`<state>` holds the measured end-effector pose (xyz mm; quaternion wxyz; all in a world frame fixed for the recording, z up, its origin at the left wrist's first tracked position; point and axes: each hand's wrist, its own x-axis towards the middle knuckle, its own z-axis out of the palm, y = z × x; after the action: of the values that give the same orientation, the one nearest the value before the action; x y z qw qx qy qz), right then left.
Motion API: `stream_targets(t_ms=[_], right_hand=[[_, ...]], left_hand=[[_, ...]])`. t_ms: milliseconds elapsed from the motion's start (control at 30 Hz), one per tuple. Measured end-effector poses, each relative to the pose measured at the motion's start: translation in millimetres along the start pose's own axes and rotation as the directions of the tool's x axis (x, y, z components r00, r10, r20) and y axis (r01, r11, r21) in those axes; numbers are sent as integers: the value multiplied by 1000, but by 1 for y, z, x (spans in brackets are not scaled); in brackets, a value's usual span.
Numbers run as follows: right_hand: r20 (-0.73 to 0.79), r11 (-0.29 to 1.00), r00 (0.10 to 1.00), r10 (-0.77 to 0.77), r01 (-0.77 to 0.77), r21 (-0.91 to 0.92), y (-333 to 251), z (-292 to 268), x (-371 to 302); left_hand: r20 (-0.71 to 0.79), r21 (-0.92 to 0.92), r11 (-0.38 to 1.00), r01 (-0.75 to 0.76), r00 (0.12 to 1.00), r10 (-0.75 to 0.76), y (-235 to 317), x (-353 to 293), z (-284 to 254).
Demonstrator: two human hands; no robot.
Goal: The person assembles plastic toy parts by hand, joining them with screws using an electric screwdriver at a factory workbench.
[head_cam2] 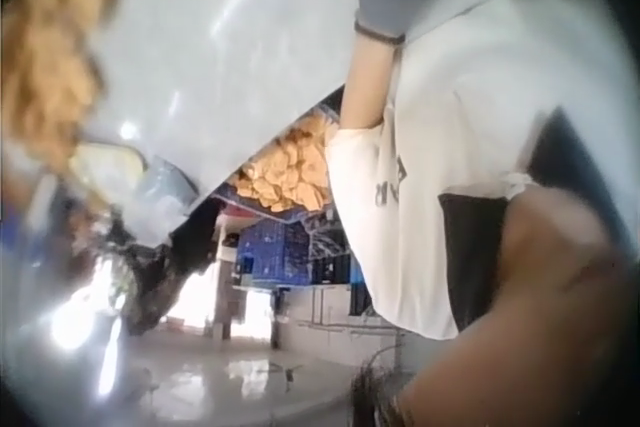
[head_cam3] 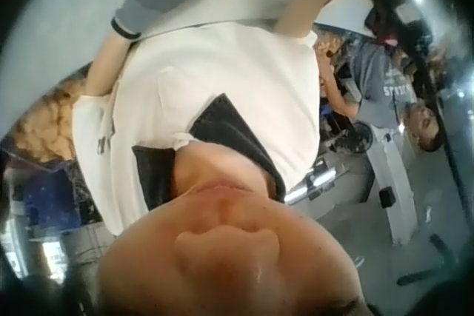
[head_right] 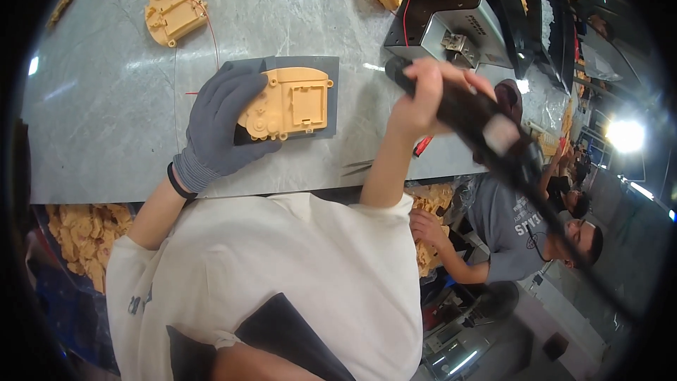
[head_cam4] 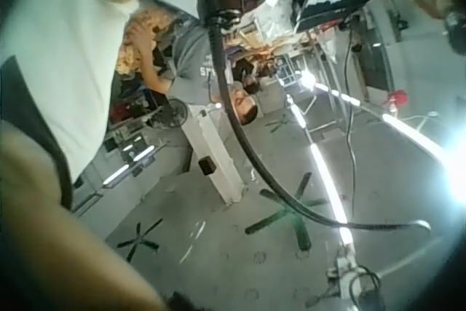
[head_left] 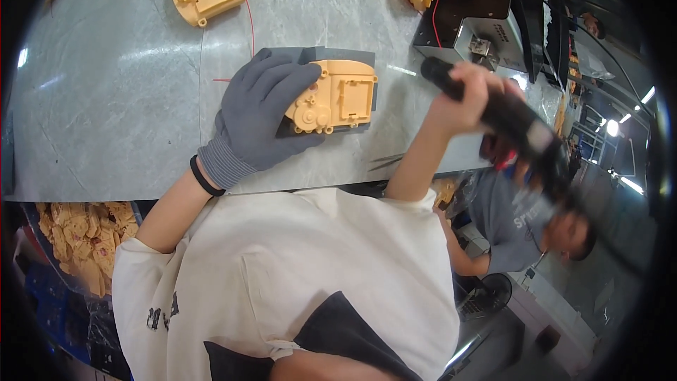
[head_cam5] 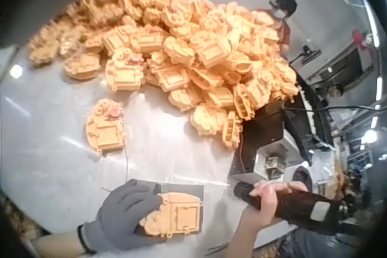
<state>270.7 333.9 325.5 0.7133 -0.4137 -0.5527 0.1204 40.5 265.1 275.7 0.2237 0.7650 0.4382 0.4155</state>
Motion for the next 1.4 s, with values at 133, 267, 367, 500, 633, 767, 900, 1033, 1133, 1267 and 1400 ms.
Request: stream_targets(t_ms=[133, 267, 367, 500, 633, 767, 900, 1033, 1133, 1267, 1400], right_hand=[[18, 973, 984, -178, 173, 154, -32, 4, 9], [108, 871, 993, 44, -91, 483, -52, 2, 4], [314, 691, 946, 78, -278, 667, -86, 0, -4], [470, 670, 880, 64, -387, 633, -101, 15, -12], [516, 609, 854, 70, -446, 656, -103, 22, -17], [520, 574, 850, 86, -469, 671, -103, 23, -19], [525, 559, 847, 90, -479, 677, -103, 23, -21], [537, 573, 836, 108, -494, 654, -103, 25, -22], [558, 591, 820, 126, -514, 621, -107, 29, -21], [576, 605, 808, 126, -523, 601, -109, 29, -21], [576, 615, 809, 116, -514, 598, -109, 30, -22]], left_hand=[[14, -5, 1000, 10, 1000, -10, 3, -2, -3], [-78, -10, 1000, 22, 997, -23, 2, -2, -7], [-67, 15, 1000, 3, 998, -2, 10, -2, -14], [-118, -8, 1000, 10, 993, -11, 17, -3, -16], [-159, -6, 1000, 20, 987, -21, 20, -3, -18], [-153, 20, 999, -32, 988, 34, 20, -4, -18], [-144, 32, 999, -34, 989, 38, 19, -6, -18], [-142, 51, 998, -23, 989, 30, 22, -7, -18], [-129, 66, 997, -36, 991, 44, 22, -7, -19], [-127, 82, 996, -32, 991, 42, 21, -11, -19], [-128, 88, 996, -29, 991, 40, 21, -13, -20]])
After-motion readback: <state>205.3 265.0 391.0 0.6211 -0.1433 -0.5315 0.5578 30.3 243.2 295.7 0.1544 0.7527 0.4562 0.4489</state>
